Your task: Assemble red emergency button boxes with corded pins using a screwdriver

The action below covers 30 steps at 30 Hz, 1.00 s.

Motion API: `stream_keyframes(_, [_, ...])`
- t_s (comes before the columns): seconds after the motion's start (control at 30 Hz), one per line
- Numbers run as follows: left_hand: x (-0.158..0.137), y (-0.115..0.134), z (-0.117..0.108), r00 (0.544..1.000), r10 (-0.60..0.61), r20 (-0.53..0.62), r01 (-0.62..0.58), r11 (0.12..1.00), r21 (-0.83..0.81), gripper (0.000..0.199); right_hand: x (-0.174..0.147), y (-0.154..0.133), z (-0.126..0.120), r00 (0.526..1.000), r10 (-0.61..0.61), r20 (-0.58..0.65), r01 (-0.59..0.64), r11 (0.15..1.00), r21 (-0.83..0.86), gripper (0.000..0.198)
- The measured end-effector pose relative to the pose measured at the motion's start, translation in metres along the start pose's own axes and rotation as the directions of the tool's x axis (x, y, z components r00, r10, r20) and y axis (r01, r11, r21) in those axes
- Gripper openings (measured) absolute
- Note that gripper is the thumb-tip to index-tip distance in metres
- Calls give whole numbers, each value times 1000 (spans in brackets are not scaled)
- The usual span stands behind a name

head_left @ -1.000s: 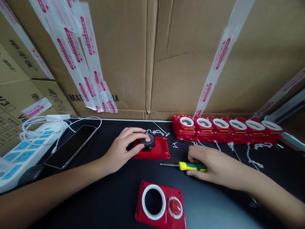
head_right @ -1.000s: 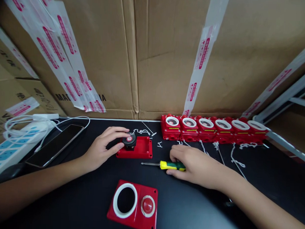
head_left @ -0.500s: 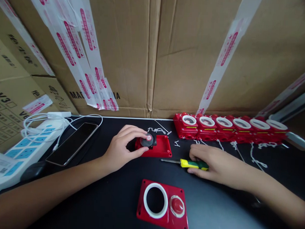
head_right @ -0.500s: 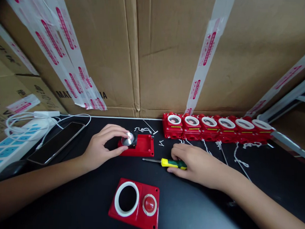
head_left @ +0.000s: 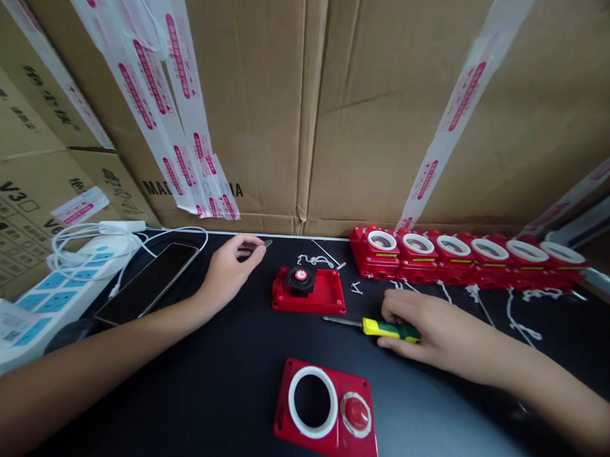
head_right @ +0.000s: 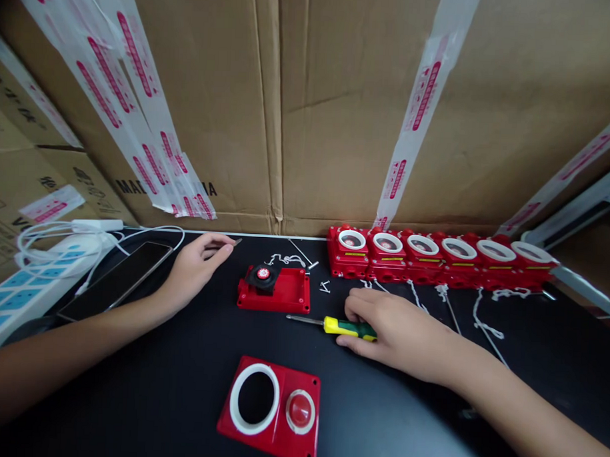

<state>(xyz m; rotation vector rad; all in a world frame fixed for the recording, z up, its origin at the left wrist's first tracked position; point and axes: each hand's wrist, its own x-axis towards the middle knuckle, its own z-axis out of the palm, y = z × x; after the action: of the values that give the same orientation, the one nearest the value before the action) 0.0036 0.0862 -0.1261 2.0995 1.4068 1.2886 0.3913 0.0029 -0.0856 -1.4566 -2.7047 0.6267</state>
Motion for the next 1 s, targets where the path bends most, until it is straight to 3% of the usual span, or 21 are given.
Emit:
stream_keyframes(0.1, [6, -13, -3, 997, 10, 77, -21, 989, 148, 3, -1, 1, 1, 1000, 4, 7, -4, 1000, -3, 40])
stream_keyframes(0.23, [2, -16, -4, 982, 58, 179, -101, 964, 245, 10, -2, 1, 2, 1000, 9, 9, -9, 1000, -5, 38])
stream_keyframes(0.37, [-1, -5, -6, 979, 106, 176, -148, 958, 246, 9, -2, 0, 2, 1000, 15, 4, -15, 1000, 0, 37])
stream_keyframes(0.47, [-2, 13, -9, 963, 181, 198, -214, 964, 159, 16, -2, -1, 1, 1000, 18, 1, -18, 1000, 3, 36])
stream_keyframes(0.53, [-4, 27, -11, 929, 253, 270, -276, 960, 49, 28, -3, -2, 0, 1000, 20, 3, -20, 1000, 6, 36])
stream_keyframes(0.6, [-8, 38, -12, 859, 317, 402, -309, 947, -87, 43, -3, -3, -1, 1000, 24, 7, -24, 1000, 0, 35])
stream_keyframes(0.67, [-11, 43, -10, 804, 351, 479, -317, 936, -155, 37, -3, -3, -1, 1000, 28, 9, -28, 1000, -11, 34])
stream_keyframes(0.73, [-13, 42, -7, 810, 362, 462, -320, 932, -170, 26, -4, -3, -1, 999, 33, 11, -33, 999, -12, 34])
stream_keyframes(0.93, [-10, 32, -6, 859, 397, 323, -344, 915, -209, 25, -6, -2, 1, 999, 42, 23, -42, 999, 9, 37])
stream_keyframes(1.0, [-8, 31, -7, 895, 376, 239, -332, 921, -205, 24, -7, -1, 2, 999, 43, 24, -43, 999, 10, 37])
